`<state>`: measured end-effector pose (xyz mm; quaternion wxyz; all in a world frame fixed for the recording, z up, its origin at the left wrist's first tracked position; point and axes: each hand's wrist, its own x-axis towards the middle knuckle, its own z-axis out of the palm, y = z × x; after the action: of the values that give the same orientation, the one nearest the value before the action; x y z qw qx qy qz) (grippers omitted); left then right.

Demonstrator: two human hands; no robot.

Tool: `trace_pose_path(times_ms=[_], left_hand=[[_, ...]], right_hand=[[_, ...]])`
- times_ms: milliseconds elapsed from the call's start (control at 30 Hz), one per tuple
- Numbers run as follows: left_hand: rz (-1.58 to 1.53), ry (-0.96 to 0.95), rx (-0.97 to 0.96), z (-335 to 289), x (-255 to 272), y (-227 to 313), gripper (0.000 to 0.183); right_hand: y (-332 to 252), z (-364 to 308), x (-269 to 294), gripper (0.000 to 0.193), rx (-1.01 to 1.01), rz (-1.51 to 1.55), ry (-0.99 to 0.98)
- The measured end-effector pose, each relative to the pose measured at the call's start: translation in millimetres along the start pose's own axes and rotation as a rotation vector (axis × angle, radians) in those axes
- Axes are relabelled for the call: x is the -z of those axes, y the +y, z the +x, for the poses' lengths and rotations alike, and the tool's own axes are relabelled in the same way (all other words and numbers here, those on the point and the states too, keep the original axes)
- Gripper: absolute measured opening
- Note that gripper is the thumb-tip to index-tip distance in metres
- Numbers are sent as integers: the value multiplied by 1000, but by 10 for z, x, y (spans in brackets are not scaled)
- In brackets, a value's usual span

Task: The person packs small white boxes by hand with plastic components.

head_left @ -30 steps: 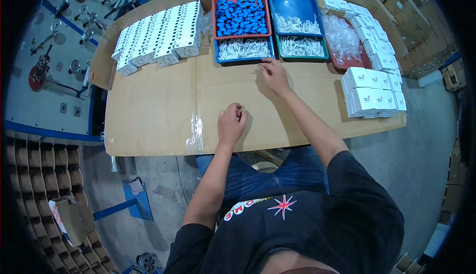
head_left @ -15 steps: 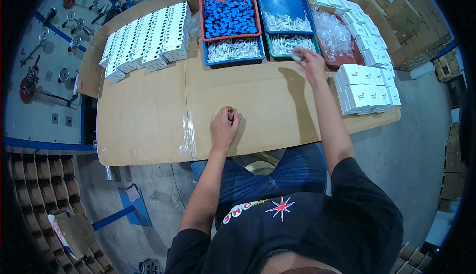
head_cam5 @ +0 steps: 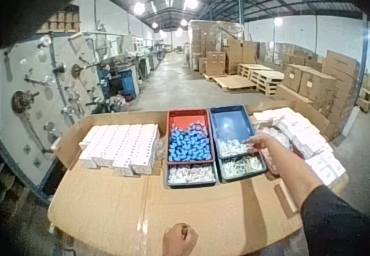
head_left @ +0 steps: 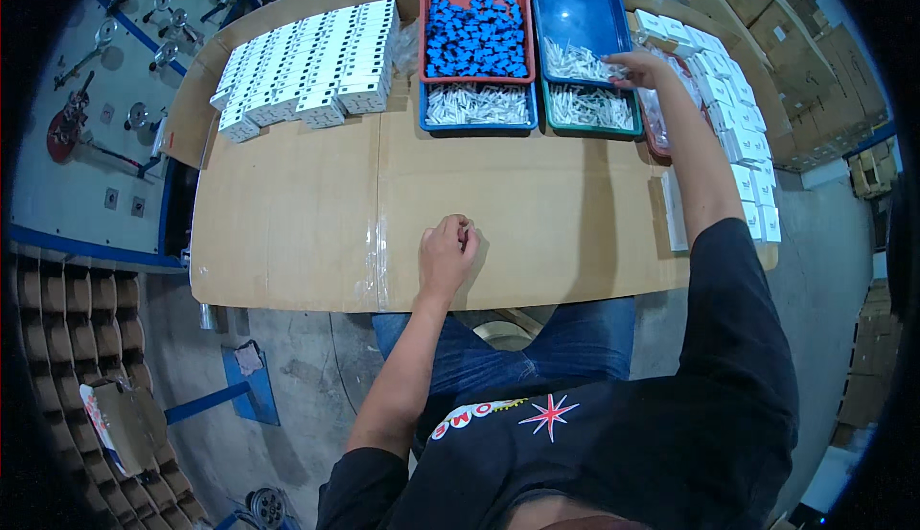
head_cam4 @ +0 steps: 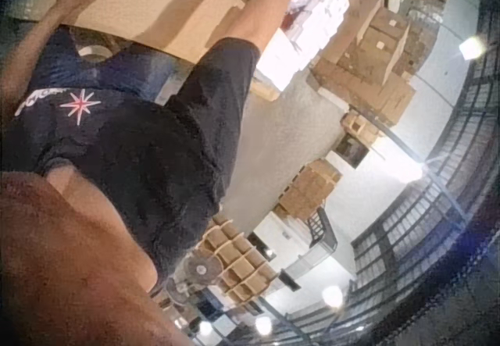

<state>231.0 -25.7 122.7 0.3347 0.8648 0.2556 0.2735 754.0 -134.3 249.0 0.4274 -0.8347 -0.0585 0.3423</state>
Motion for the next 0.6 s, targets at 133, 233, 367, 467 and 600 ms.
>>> trace_pose_path(times_ms=[133,233,367,467,600], left_hand=[[14,-5,-47,45,-57,47,14],[23,-29,-31,40,-26,55,12],[36,-15,-42,52,-37,67,12],[43,-33,-39,60,-36,88,12],[40,-32,-47,91,-94,144,13]], right_hand=[[-279,302,265,23,35,-366,40],[-489,250,137,25,127,-532,59],[-610,292,78,40,207,-724,170],[-530,411,112,39,291,-746,237],[-404,588,457,38,306,-820,111]])
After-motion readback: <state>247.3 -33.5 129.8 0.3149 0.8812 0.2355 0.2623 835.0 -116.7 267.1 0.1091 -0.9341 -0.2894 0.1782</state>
